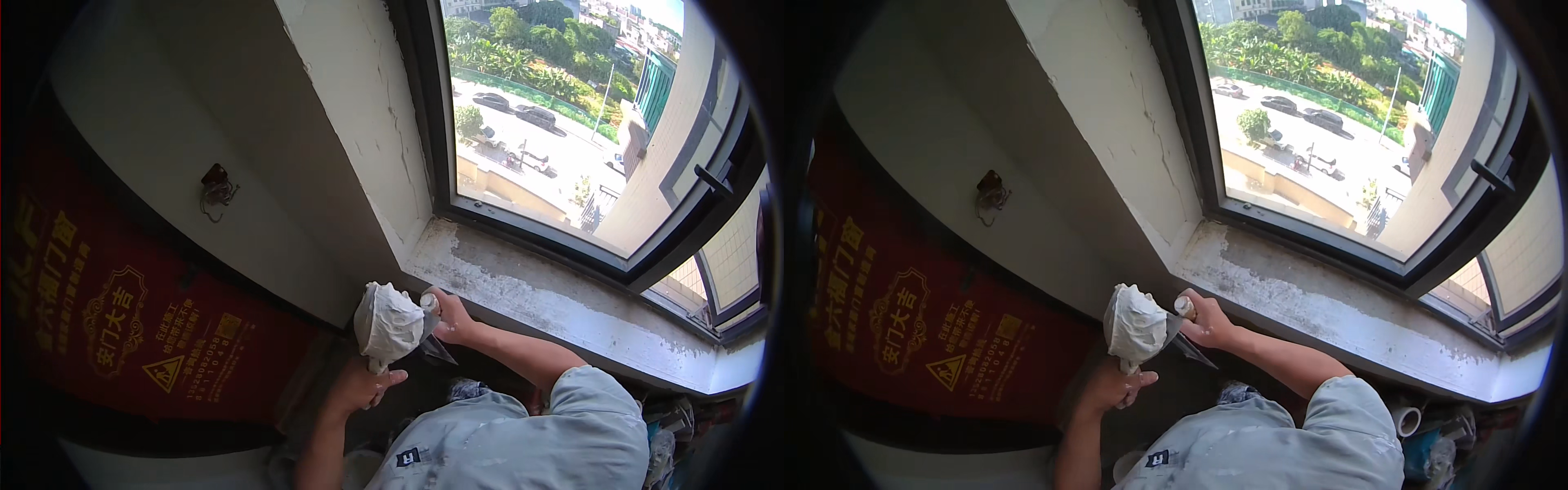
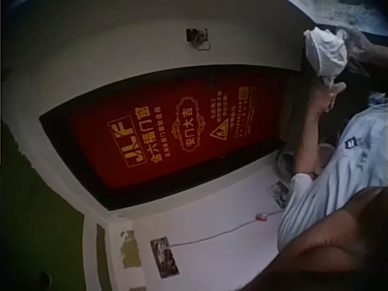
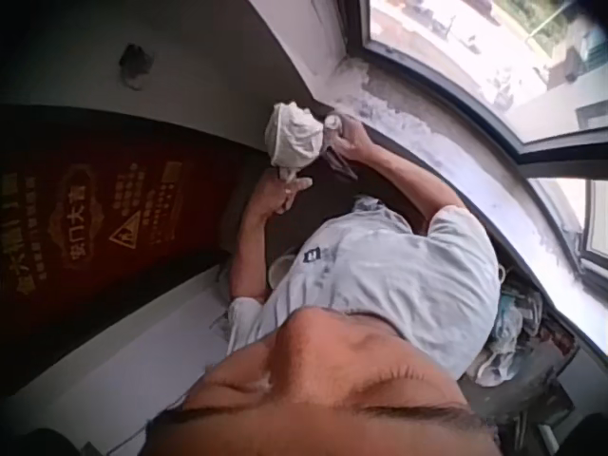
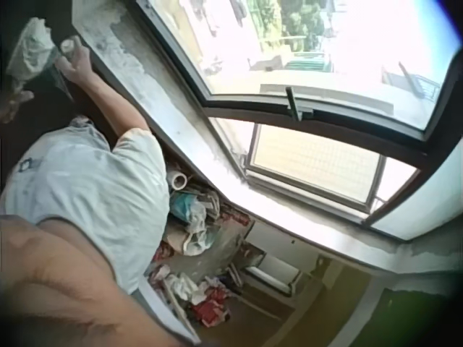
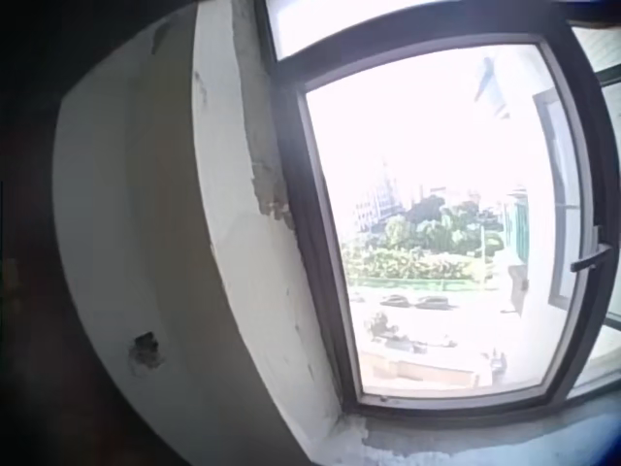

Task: Plastering the wall surface around a window frame using a trowel and putty knife.

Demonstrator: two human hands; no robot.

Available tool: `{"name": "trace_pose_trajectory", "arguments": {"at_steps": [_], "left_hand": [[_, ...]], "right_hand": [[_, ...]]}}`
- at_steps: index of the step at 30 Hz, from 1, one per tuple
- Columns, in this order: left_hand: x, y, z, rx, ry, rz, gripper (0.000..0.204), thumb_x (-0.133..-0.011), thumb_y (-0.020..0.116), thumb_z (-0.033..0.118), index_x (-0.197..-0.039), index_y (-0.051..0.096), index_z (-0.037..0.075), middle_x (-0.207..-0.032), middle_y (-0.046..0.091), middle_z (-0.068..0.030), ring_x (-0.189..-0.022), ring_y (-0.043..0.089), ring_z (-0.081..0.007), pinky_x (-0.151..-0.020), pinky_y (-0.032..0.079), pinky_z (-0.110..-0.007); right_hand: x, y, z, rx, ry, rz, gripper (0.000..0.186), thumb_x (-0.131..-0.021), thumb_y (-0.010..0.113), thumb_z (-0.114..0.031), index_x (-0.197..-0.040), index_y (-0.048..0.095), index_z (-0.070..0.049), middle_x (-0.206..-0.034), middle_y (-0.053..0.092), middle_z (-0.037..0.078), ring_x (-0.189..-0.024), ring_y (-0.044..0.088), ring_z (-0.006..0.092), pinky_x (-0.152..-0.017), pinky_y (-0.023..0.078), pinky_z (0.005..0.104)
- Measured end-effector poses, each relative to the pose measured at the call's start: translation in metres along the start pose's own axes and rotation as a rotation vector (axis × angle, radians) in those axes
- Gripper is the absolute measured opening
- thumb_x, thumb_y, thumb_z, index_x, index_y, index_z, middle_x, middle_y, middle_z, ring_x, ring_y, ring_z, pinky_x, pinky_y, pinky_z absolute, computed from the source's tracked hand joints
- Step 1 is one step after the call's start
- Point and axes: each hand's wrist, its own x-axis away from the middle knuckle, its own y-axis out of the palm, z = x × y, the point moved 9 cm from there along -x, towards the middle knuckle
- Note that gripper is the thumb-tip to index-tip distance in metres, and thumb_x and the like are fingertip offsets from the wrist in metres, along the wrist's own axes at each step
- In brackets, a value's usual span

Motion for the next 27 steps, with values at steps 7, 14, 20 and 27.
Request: {"name": "trace_pose_trajectory", "arguments": {"at_steps": [7, 14, 20, 27], "left_hand": [[-0.029, -0.041, -0.001, 0.150, 0.058, 0.131, 0.034, -0.089, 0.071, 0.011, -0.061, 0.052, 0.008, -0.045, 0.048, -0.0022, -0.035, 0.038, -0.0119, -0.038, 0.031, -0.026], [-0.039, -0.059, -0.070, 0.292, -0.024, 0.301, 0.028, -0.088, 0.070, 0.006, -0.069, 0.049, 0.007, -0.047, 0.047, -0.0022, -0.033, 0.036, -0.0105, -0.034, 0.031, -0.025], [-0.012, -0.071, -0.137, 0.400, -0.069, 0.358, 0.027, -0.087, 0.072, 0.007, -0.071, 0.051, 0.007, -0.048, 0.047, -0.0010, -0.035, 0.037, -0.0105, -0.037, 0.033, -0.025], [0.050, -0.094, -0.204, 0.427, -0.066, 0.439, 0.027, -0.086, 0.071, 0.005, -0.070, 0.049, 0.007, -0.049, 0.047, -0.0019, -0.034, 0.037, -0.0101, -0.034, 0.033, -0.025]], "right_hand": [[0.016, -0.032, 0.087, -0.017, 0.358, 0.104, 0.017, -0.082, 0.058, -0.012, -0.097, 0.057, -0.004, -0.080, 0.061, 0.009, -0.070, 0.055, 0.0220, -0.067, 0.046, 0.0335], [0.019, -0.067, 0.097, -0.171, 0.526, 0.285, 0.009, -0.083, 0.054, -0.010, -0.092, 0.054, -0.007, -0.073, 0.054, 0.004, -0.057, 0.045, 0.0137, -0.052, 0.038, 0.0267], [0.032, -0.048, 0.094, -0.171, 0.583, 0.301, 0.007, -0.084, 0.053, -0.009, -0.092, 0.053, -0.009, -0.070, 0.052, 0.002, -0.054, 0.043, 0.0110, -0.049, 0.035, 0.0256], [0.055, 0.027, 0.075, -0.146, 0.600, 0.269, 0.008, -0.085, 0.054, -0.009, -0.093, 0.053, -0.009, -0.069, 0.052, 0.002, -0.054, 0.043, 0.0106, -0.048, 0.034, 0.0255]]}}
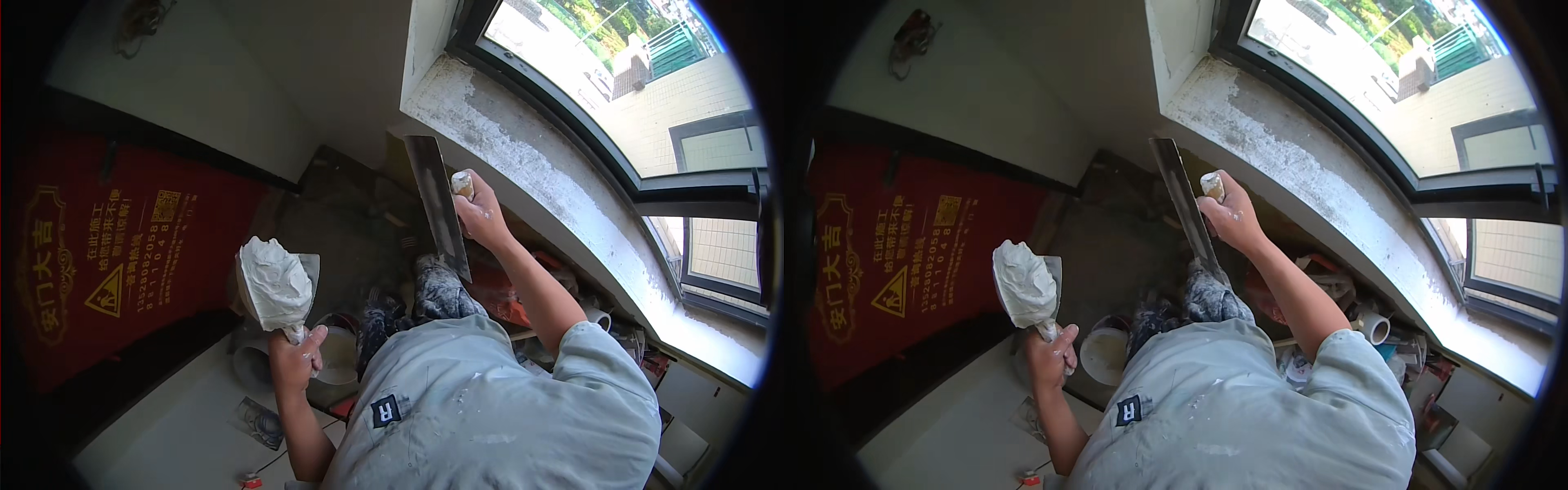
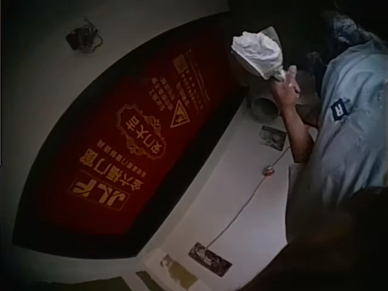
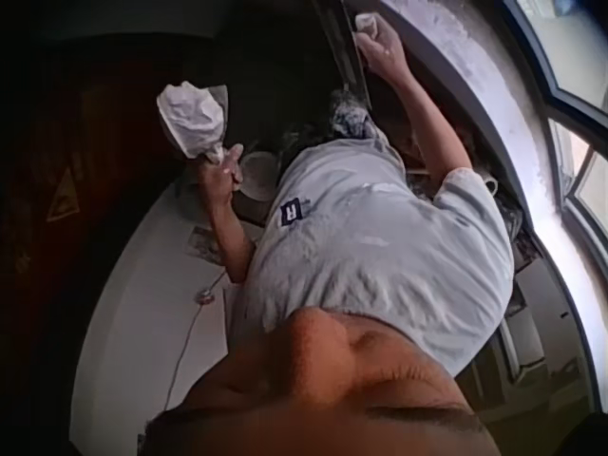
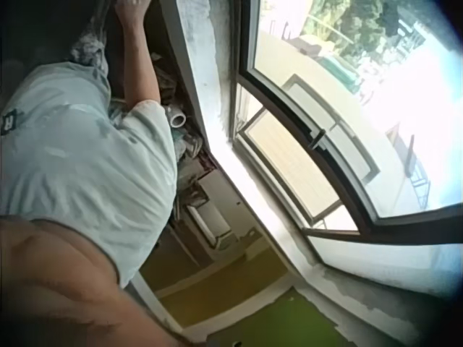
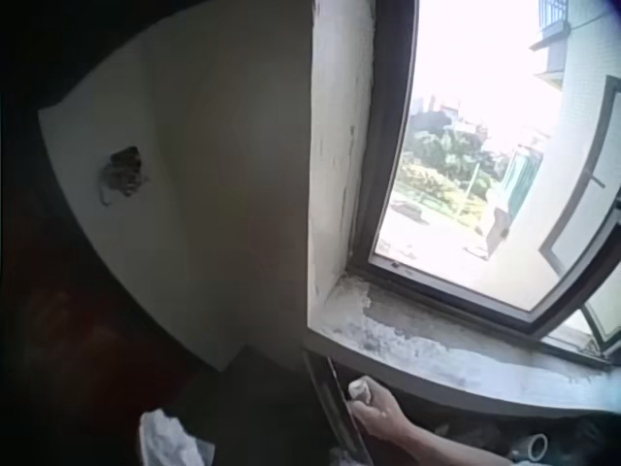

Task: Plastering the wall surface around a window frame using a trowel and putty knife.

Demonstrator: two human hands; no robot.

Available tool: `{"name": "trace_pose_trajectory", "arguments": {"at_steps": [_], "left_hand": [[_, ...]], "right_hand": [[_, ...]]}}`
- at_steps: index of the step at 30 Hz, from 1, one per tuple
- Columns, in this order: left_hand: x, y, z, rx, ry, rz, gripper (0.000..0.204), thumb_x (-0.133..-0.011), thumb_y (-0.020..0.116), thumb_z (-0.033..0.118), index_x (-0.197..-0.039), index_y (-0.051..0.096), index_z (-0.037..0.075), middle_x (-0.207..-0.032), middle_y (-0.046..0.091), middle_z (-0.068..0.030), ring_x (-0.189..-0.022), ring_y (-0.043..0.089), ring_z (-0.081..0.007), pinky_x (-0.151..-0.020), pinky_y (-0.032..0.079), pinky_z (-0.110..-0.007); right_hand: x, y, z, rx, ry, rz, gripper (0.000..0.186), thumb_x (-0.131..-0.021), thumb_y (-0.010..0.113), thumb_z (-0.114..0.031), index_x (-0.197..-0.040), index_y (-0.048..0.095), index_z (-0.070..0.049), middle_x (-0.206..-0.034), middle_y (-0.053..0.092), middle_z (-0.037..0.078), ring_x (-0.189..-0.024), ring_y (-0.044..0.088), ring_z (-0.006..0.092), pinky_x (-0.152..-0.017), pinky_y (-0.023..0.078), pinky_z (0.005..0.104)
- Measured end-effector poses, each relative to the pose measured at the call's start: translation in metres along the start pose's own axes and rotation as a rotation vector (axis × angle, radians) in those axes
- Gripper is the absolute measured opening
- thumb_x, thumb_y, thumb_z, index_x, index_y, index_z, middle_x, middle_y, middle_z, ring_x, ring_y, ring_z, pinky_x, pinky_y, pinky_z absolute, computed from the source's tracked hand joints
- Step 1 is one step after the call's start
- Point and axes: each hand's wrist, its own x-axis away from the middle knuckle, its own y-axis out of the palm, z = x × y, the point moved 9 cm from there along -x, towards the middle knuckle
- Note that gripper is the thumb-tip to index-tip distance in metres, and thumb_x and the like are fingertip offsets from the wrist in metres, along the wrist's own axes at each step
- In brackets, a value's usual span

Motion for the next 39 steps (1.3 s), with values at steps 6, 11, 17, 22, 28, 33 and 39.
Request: {"name": "trace_pose_trajectory", "arguments": {"at_steps": [6, 11, 17, 22, 28, 33, 39], "left_hand": [[0.030, -0.063, -0.042, -0.004, -0.028, 0.046, 0.026, -0.087, 0.071, 0.006, -0.071, 0.050, 0.007, -0.049, 0.047, -0.0018, -0.034, 0.037, -0.0104, -0.034, 0.033, -0.026], [0.056, -0.096, -0.064, 0.006, -0.049, 0.083, 0.027, -0.087, 0.071, 0.006, -0.069, 0.051, 0.007, -0.048, 0.047, -0.0018, -0.034, 0.037, -0.0109, -0.035, 0.033, -0.026], [0.072, -0.115, -0.065, 0.002, -0.057, 0.130, 0.029, -0.086, 0.071, 0.008, -0.064, 0.053, 0.006, -0.048, 0.048, -0.0020, -0.035, 0.038, -0.0117, -0.037, 0.034, -0.027], [0.062, -0.115, -0.053, -0.085, -0.054, 0.114, 0.031, -0.086, 0.072, 0.012, -0.062, 0.056, 0.005, -0.048, 0.049, -0.0026, -0.037, 0.040, -0.0121, -0.039, 0.035, -0.027], [0.033, -0.094, -0.031, -0.195, -0.061, 0.080, 0.031, -0.087, 0.074, 0.016, -0.064, 0.060, 0.001, -0.049, 0.051, -0.0040, -0.039, 0.043, -0.0130, -0.041, 0.037, -0.028], [0.018, -0.058, 0.021, -0.445, 0.182, 0.228, 0.022, -0.086, 0.074, 0.014, -0.073, 0.063, 0.000, -0.056, 0.059, -0.0088, -0.044, 0.051, -0.0210, -0.046, 0.043, -0.034], [0.017, -0.012, 0.091, -0.672, 0.535, 0.616, 0.015, -0.083, 0.074, 0.009, -0.090, 0.065, -0.001, -0.077, 0.069, -0.0161, -0.063, 0.064, -0.0345, -0.061, 0.049, -0.042]], "right_hand": [[0.048, 0.030, 0.016, -0.016, -0.064, 0.072, 0.010, -0.086, 0.055, -0.009, -0.096, 0.053, -0.008, -0.068, 0.053, 0.002, -0.052, 0.043, 0.0101, -0.046, 0.034, 0.0254], [0.074, 0.036, 0.029, -0.032, -0.119, 0.138, 0.011, -0.087, 0.055, -0.010, -0.097, 0.054, -0.007, -0.068, 0.053, 0.003, -0.051, 0.043, 0.0098, -0.044, 0.032, 0.0252], [0.067, 0.056, 0.010, -0.076, -0.145, 0.110, 0.012, -0.088, 0.054, -0.010, -0.099, 0.054, -0.006, -0.070, 0.054, 0.003, -0.052, 0.044, 0.0100, -0.045, 0.034, 0.0248], [0.065, 0.065, -0.005, -0.132, -0.209, 0.096, 0.014, -0.091, 0.053, -0.012, -0.103, 0.057, -0.006, -0.079, 0.058, 0.004, -0.062, 0.048, 0.0103, -0.055, 0.039, 0.0241], [0.079, 0.085, 0.001, -0.452, 0.073, 0.033, 0.023, -0.097, 0.058, -0.023, -0.111, 0.063, -0.005, -0.092, 0.066, 0.006, -0.077, 0.060, 0.0130, -0.067, 0.049, 0.0272], [0.072, 0.115, 0.050, -0.500, 0.447, -0.045, 0.027, -0.098, 0.059, -0.028, -0.110, 0.067, -0.006, -0.092, 0.068, 0.008, -0.078, 0.063, 0.0161, -0.068, 0.051, 0.0311], [0.047, 0.214, 0.021, -0.712, 0.662, -0.358, 0.032, -0.099, 0.059, -0.032, -0.116, 0.065, -0.006, -0.096, 0.069, 0.008, -0.082, 0.066, 0.0187, -0.069, 0.053, 0.0340]]}}
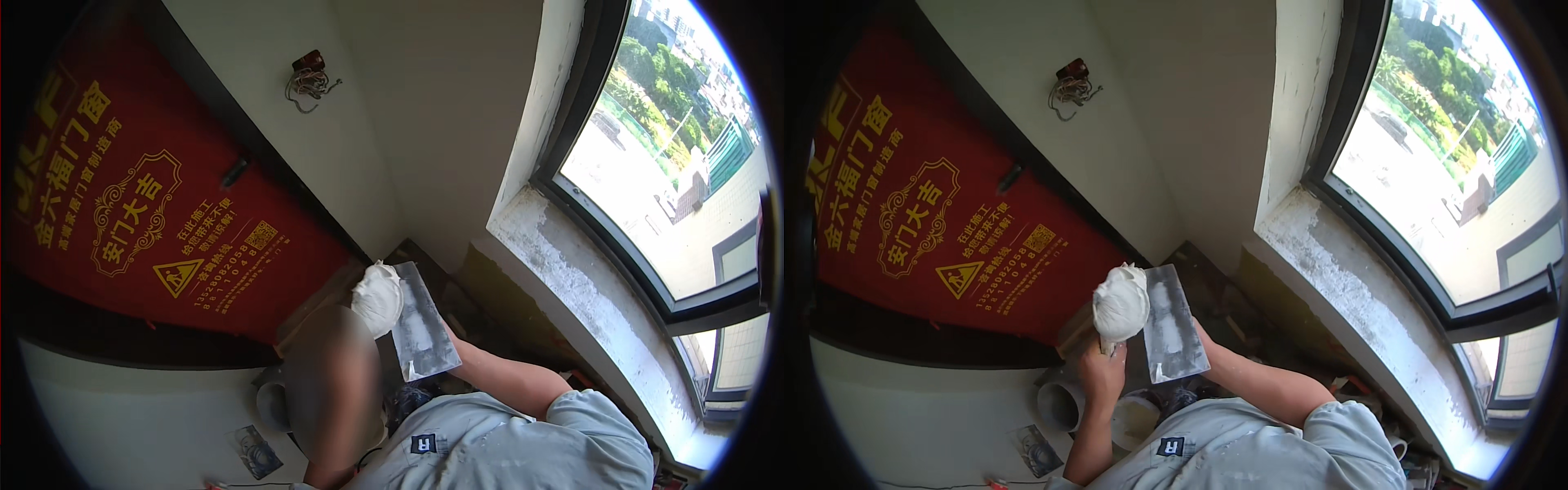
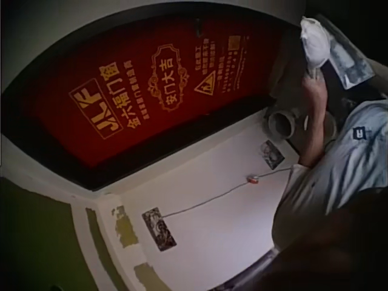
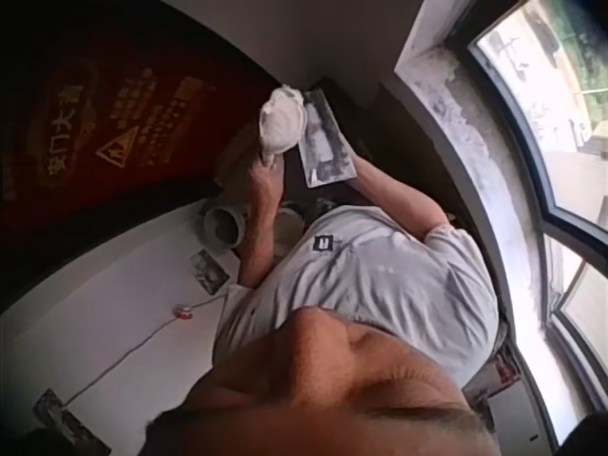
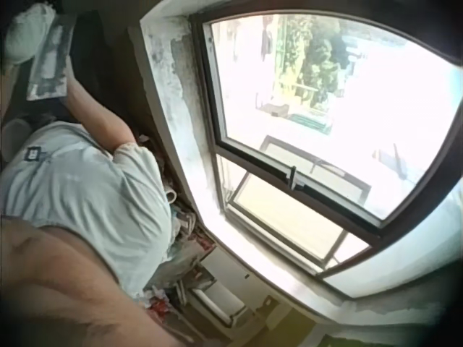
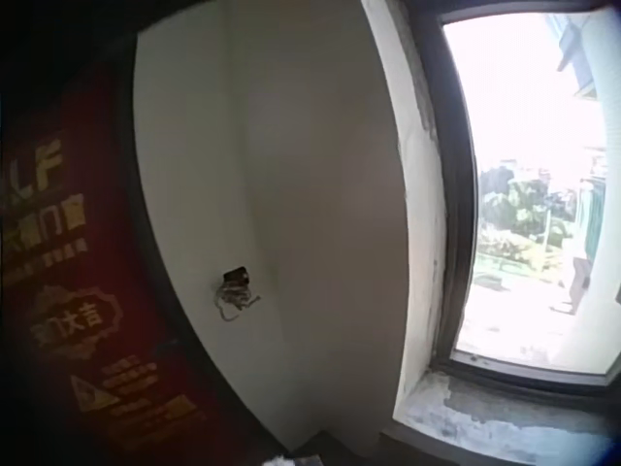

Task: Plastering the wall surface around a window frame using a trowel and putty knife.

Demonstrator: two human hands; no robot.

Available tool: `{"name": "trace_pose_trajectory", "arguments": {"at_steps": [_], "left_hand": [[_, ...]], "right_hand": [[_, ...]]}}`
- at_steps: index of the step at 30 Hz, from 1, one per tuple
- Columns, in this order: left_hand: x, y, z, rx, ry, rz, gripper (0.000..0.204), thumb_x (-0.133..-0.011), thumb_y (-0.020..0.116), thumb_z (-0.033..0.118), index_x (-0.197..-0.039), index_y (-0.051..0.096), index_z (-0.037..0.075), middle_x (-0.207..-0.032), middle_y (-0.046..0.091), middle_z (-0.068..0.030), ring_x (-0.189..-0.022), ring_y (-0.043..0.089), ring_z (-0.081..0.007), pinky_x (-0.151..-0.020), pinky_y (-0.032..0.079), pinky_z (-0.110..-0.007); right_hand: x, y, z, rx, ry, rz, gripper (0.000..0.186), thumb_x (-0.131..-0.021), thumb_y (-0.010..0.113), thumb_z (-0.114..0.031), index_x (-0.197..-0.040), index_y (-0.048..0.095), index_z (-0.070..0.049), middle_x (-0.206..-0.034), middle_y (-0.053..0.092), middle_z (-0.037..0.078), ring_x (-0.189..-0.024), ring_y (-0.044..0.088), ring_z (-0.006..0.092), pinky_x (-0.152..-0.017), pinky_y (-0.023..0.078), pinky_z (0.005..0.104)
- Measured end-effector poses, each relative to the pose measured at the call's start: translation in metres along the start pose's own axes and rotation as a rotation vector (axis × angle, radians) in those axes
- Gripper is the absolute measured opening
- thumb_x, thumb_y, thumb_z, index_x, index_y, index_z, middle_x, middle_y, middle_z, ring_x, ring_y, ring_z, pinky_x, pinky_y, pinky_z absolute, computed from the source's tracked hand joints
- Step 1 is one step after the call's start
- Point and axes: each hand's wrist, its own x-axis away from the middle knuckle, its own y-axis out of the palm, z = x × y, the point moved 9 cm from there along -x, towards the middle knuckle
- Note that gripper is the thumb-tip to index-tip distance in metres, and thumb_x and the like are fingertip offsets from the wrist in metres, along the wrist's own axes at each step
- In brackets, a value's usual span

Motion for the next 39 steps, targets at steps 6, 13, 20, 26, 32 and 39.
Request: {"name": "trace_pose_trajectory", "arguments": {"at_steps": [6, 13, 20, 26, 32, 39], "left_hand": [[-0.015, 0.008, 0.044, -0.055, 0.144, 0.124, 0.021, -0.079, 0.068, 0.003, -0.098, 0.059, 0.002, -0.089, 0.065, -0.0185, -0.079, 0.062, -0.0411, -0.071, 0.051, -0.047], [-0.029, 0.020, 0.082, -0.398, 0.135, 0.199, 0.024, -0.080, 0.058, 0.002, -0.103, 0.056, 0.004, -0.097, 0.061, -0.0190, -0.082, 0.061, -0.0416, -0.071, 0.051, -0.049], [-0.066, 0.076, 0.071, -0.547, 0.520, 0.456, 0.025, -0.099, 0.057, 0.032, -0.105, 0.069, 0.012, -0.091, 0.071, -0.0097, -0.072, 0.065, -0.0287, -0.062, 0.052, -0.038], [-0.101, 0.060, 0.077, -0.484, 0.464, 0.462, 0.024, -0.098, 0.058, 0.032, -0.103, 0.069, 0.011, -0.089, 0.070, -0.0096, -0.071, 0.065, -0.0279, -0.063, 0.052, -0.038], [-0.160, 0.063, 0.107, -0.379, 0.457, 0.405, 0.024, -0.098, 0.059, 0.032, -0.100, 0.068, 0.011, -0.087, 0.070, -0.0094, -0.071, 0.065, -0.0272, -0.063, 0.052, -0.037], [-0.178, 0.080, 0.106, -0.266, 0.384, 0.272, 0.023, -0.098, 0.060, 0.032, -0.097, 0.068, 0.010, -0.085, 0.069, -0.0092, -0.070, 0.064, -0.0263, -0.064, 0.052, -0.037]], "right_hand": [[0.007, 0.002, -0.015, -0.147, 0.332, -0.270, 0.037, -0.100, 0.059, -0.036, -0.122, 0.062, -0.007, -0.100, 0.070, 0.008, -0.085, 0.068, 0.0214, -0.070, 0.055, 0.0369], [0.017, -0.014, -0.063, 0.118, 0.156, -0.430, 0.043, -0.101, 0.058, -0.036, -0.133, 0.057, -0.007, -0.110, 0.069, 0.008, -0.094, 0.067, 0.0204, -0.081, 0.056, 0.0367], [0.041, 0.015, -0.208, 0.475, -0.142, -0.307, 0.051, -0.102, 0.058, -0.035, -0.141, 0.053, -0.003, -0.127, 0.066, 0.003, -0.111, 0.061, 0.0141, -0.095, 0.049, 0.0266], [0.311, 0.178, -0.473, 0.483, -1.258, -0.731, 0.011, -0.099, 0.056, -0.012, -0.110, 0.056, -0.010, -0.074, 0.056, -0.001, -0.053, 0.046, 0.0036, -0.045, 0.033, 0.0193], [0.533, 0.296, -0.650, 0.761, -2.182, -0.234, 0.024, -0.097, 0.065, -0.021, -0.105, 0.051, -0.004, -0.058, 0.053, 0.002, -0.038, 0.044, 0.0093, -0.035, 0.031, 0.0230], [0.618, 0.380, -0.723, 0.819, -2.111, -0.073, 0.051, -0.094, 0.067, -0.023, -0.137, 0.044, -0.006, -0.095, 0.061, 0.015, -0.077, 0.060, 0.0233, -0.065, 0.049, 0.0369]]}}
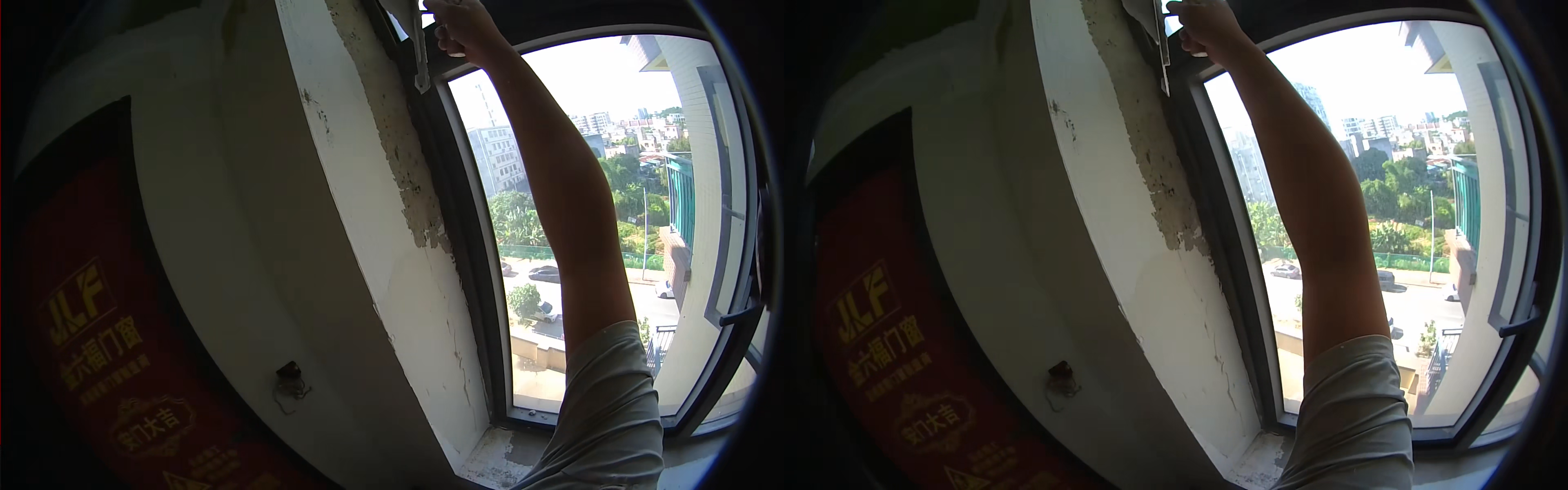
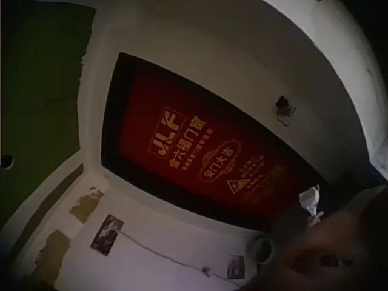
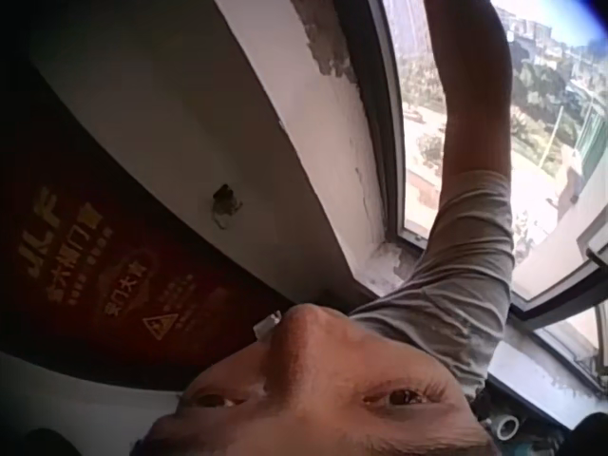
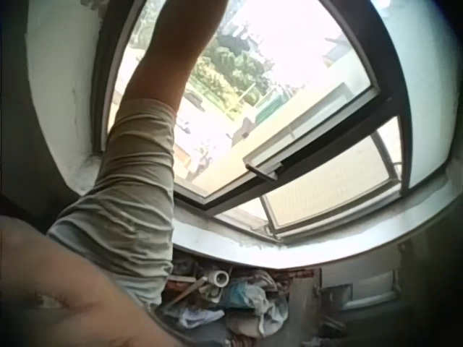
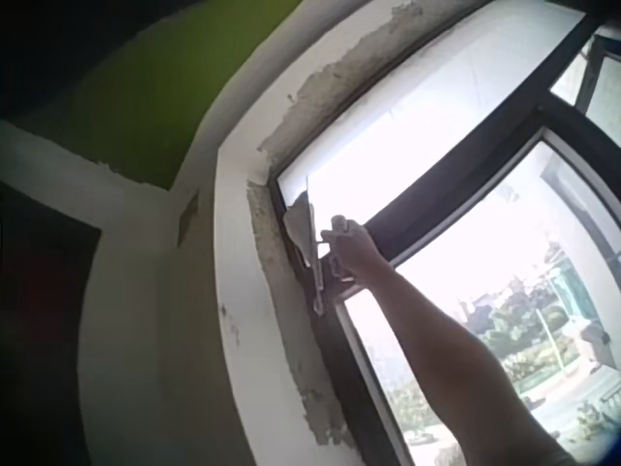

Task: Plastering the wall surface around a window frame using a trowel and putty knife.

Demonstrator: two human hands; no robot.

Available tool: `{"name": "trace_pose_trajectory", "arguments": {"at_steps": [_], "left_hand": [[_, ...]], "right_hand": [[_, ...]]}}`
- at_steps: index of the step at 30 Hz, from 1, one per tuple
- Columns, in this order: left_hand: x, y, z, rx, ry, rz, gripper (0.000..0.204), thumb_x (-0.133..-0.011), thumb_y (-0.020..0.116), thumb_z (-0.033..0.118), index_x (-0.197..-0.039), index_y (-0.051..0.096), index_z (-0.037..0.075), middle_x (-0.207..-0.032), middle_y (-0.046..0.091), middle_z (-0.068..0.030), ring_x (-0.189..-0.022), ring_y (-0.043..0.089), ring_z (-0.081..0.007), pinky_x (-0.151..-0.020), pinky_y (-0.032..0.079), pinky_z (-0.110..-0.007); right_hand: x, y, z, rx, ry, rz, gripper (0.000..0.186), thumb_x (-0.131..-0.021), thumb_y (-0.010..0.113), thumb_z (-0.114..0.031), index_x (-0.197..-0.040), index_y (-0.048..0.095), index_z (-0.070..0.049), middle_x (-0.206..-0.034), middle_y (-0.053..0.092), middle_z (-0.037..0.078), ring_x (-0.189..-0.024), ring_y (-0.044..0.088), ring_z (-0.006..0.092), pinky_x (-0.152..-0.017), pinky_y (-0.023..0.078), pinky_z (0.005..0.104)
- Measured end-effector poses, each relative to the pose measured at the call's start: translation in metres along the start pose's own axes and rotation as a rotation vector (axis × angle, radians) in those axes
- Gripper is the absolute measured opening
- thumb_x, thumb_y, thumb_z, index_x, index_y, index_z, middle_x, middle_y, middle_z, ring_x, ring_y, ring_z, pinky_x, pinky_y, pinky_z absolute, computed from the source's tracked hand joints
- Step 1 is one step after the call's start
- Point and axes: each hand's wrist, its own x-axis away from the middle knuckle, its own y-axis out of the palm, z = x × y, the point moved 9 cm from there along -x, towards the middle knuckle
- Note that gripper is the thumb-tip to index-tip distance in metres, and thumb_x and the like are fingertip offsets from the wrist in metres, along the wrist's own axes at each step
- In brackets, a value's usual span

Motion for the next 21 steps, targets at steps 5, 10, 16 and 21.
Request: {"name": "trace_pose_trajectory", "arguments": {"at_steps": [5, 10, 16, 21], "left_hand": [[0.009, 0.009, -0.006, 0.062, -0.066, -0.097, 0.024, -0.097, 0.060, 0.032, -0.095, 0.067, 0.009, -0.083, 0.069, -0.0091, -0.070, 0.064, -0.0257, -0.064, 0.051, -0.037], [0.003, 0.004, -0.010, 0.109, -0.112, -0.153, 0.024, -0.097, 0.061, 0.032, -0.093, 0.067, 0.009, -0.082, 0.068, -0.0090, -0.069, 0.064, -0.0251, -0.064, 0.051, -0.036], [-0.009, -0.005, -0.011, 0.179, -0.166, -0.214, 0.025, -0.097, 0.062, 0.032, -0.090, 0.067, 0.008, -0.080, 0.068, -0.0088, -0.069, 0.064, -0.0244, -0.065, 0.051, -0.036], [-0.002, -0.008, -0.021, 0.234, -0.258, -0.290, 0.025, -0.097, 0.062, 0.032, -0.088, 0.066, 0.008, -0.078, 0.067, -0.0087, -0.069, 0.063, -0.0237, -0.065, 0.051, -0.036]], "right_hand": [[0.031, 0.017, 0.005, -0.004, 0.083, 0.025, 0.054, -0.097, 0.060, -0.019, -0.146, 0.043, -0.004, -0.104, 0.068, 0.017, -0.090, 0.065, 0.0269, -0.074, 0.053, 0.0387], [0.057, 0.042, 0.002, -0.036, -0.061, -0.043, 0.037, -0.096, 0.065, -0.023, -0.123, 0.050, -0.002, -0.076, 0.060, 0.006, -0.056, 0.053, 0.0156, -0.050, 0.043, 0.0305], [0.020, 0.060, -0.033, 0.435, -0.710, 0.302, 0.030, -0.090, 0.068, -0.022, -0.111, 0.059, -0.003, -0.071, 0.065, 0.006, -0.047, 0.052, 0.0182, -0.050, 0.045, 0.0348], [0.011, 0.098, -0.057, 0.532, -0.589, 0.247, 0.027, -0.092, 0.065, -0.019, -0.111, 0.059, -0.001, -0.079, 0.065, 0.010, -0.059, 0.056, 0.0216, -0.057, 0.047, 0.0370]]}}
